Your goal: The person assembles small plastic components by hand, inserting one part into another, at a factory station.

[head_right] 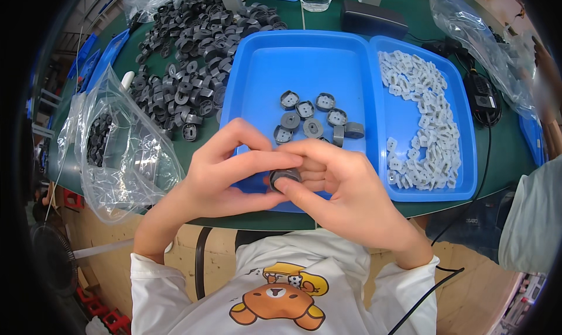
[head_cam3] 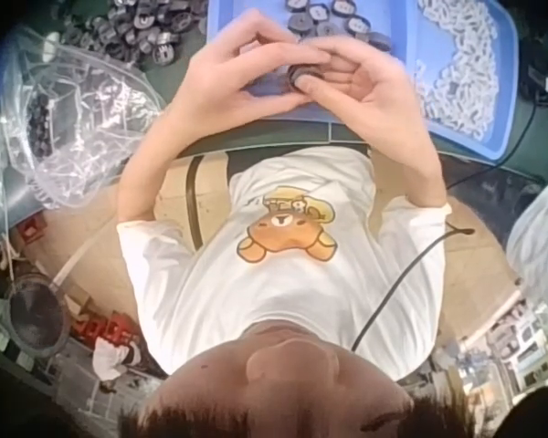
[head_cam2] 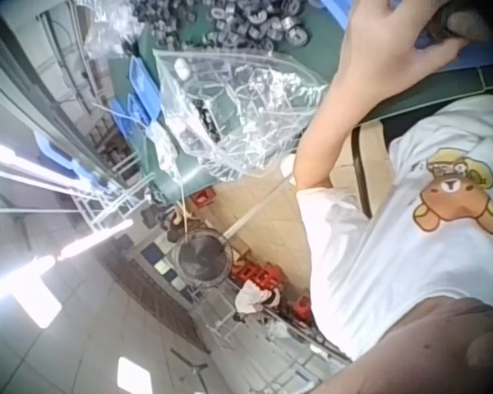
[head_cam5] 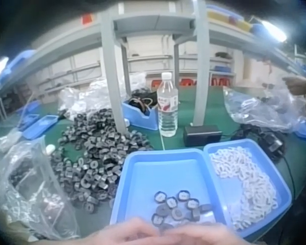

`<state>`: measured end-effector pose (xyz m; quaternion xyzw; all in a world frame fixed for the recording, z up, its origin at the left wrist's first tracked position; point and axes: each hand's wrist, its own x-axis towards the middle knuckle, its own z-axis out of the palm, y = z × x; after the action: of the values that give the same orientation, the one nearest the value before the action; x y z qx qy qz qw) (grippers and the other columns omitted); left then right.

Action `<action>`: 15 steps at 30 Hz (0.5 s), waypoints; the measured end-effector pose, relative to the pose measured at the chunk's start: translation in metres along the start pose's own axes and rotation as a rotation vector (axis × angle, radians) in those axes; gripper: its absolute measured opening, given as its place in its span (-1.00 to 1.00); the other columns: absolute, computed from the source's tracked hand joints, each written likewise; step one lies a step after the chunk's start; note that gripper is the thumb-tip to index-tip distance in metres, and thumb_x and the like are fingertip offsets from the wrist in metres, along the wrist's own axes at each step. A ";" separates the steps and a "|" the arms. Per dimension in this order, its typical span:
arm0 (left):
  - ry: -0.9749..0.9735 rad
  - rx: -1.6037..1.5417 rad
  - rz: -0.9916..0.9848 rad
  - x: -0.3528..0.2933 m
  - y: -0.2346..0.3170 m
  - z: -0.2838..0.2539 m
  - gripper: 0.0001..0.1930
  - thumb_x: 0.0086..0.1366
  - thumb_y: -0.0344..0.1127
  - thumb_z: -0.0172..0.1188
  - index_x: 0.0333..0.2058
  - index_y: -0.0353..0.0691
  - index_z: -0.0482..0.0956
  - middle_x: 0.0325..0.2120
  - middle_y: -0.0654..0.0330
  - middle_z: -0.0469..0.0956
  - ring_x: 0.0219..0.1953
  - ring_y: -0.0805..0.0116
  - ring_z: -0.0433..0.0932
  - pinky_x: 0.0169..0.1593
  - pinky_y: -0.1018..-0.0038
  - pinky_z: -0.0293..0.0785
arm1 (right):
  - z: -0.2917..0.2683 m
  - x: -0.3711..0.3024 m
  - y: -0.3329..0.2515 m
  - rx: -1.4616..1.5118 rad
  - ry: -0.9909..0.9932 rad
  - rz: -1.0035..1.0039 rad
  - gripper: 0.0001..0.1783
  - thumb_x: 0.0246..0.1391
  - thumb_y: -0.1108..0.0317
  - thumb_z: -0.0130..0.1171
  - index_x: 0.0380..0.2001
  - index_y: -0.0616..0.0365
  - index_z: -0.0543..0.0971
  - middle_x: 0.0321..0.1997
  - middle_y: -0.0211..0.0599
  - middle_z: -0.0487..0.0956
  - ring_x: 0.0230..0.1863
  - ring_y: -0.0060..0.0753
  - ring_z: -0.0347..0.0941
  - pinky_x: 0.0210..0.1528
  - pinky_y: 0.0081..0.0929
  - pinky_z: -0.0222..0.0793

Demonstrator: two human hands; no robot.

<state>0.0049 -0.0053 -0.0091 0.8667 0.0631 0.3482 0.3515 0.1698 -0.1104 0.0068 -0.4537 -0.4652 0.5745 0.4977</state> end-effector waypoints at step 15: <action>0.051 0.098 0.054 -0.003 -0.004 0.002 -0.58 -0.27 -0.49 0.43 -0.28 -0.23 0.65 -0.46 0.26 0.43 -0.48 0.48 0.46 -0.47 0.61 0.41 | 0.007 0.001 0.003 -0.139 0.143 -0.079 -0.72 0.02 0.65 0.07 -0.14 0.38 0.42 -0.20 -0.14 0.57 -0.16 -0.47 0.53 -0.10 -0.57 0.48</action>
<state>0.0046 -0.0048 -0.0144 0.8751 0.0657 0.3759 0.2976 0.1628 -0.1103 0.0053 -0.5083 -0.4847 0.4867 0.5194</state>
